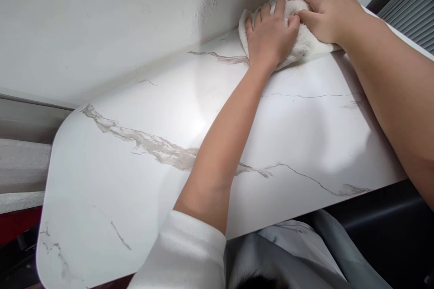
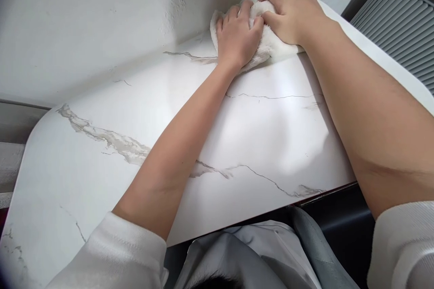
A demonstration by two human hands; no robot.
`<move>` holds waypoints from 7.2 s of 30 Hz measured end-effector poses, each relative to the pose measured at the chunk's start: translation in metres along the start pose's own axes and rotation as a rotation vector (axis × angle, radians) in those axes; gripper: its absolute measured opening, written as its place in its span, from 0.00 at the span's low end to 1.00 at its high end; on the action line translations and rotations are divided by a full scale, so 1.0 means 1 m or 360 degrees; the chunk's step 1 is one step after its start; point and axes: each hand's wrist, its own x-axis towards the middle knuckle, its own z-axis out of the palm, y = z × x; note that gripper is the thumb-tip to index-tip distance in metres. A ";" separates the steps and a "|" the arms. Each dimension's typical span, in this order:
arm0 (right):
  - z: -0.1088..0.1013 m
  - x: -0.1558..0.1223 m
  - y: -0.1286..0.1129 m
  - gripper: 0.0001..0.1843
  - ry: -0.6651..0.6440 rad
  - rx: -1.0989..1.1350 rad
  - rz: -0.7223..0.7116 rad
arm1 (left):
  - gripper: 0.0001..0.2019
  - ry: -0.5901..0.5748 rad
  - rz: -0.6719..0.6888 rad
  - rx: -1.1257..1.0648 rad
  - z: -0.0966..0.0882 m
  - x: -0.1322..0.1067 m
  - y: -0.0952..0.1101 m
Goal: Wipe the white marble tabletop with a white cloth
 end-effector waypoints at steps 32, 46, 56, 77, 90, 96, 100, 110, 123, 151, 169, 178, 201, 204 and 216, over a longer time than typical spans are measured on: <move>-0.005 0.009 0.016 0.27 -0.0046 0.0123 0.0239 | 0.25 0.0005 -0.0157 0.0153 0.016 0.008 0.013; -0.030 -0.058 0.041 0.27 -0.0114 0.0047 0.0393 | 0.26 -0.0040 -0.0019 0.0166 0.036 -0.037 0.061; -0.051 -0.156 0.047 0.30 -0.0120 -0.0052 0.0477 | 0.21 -0.0059 0.0123 0.0238 0.028 -0.123 0.107; -0.062 -0.240 0.044 0.34 -0.0107 -0.0203 0.0686 | 0.26 -0.0094 0.0309 0.0350 0.027 -0.186 0.136; -0.048 -0.151 0.034 0.31 -0.0120 -0.0117 0.0238 | 0.22 -0.0150 0.0183 0.0108 0.021 -0.116 0.094; -0.035 -0.099 0.032 0.27 -0.0071 -0.0035 0.0330 | 0.25 -0.0164 0.0161 0.0084 0.026 -0.065 0.064; -0.031 -0.072 0.028 0.25 -0.0073 -0.0028 0.0364 | 0.25 -0.0171 0.0130 0.0085 0.025 -0.037 0.050; -0.007 -0.007 0.013 0.28 -0.0038 -0.0097 0.0278 | 0.21 -0.0086 0.0157 0.0014 0.014 0.014 0.004; 0.012 0.011 0.015 0.39 -0.0011 -0.0228 0.0166 | 0.20 -0.0092 0.0085 0.0158 0.006 0.020 -0.011; -0.015 -0.232 -0.081 0.33 0.0138 -0.0314 -0.0143 | 0.24 -0.0189 0.0288 0.0280 -0.047 -0.211 0.027; -0.018 -0.244 -0.094 0.31 0.0093 -0.0122 -0.0429 | 0.27 -0.0214 0.0239 0.0336 -0.064 -0.253 0.026; -0.015 -0.230 -0.098 0.28 0.0087 -0.0120 -0.0312 | 0.26 -0.0202 0.0239 0.0285 -0.062 -0.236 0.018; 0.030 -0.022 -0.115 0.20 0.0053 -0.0219 -0.0001 | 0.22 -0.0062 -0.0042 -0.0028 -0.046 -0.036 -0.087; 0.033 -0.009 -0.116 0.22 0.0099 -0.0213 -0.0011 | 0.24 0.0003 -0.0037 0.0006 -0.053 -0.029 -0.091; 0.036 0.013 -0.116 0.24 0.0041 -0.0272 -0.0034 | 0.35 -0.0009 -0.0119 -0.0004 -0.058 -0.013 -0.097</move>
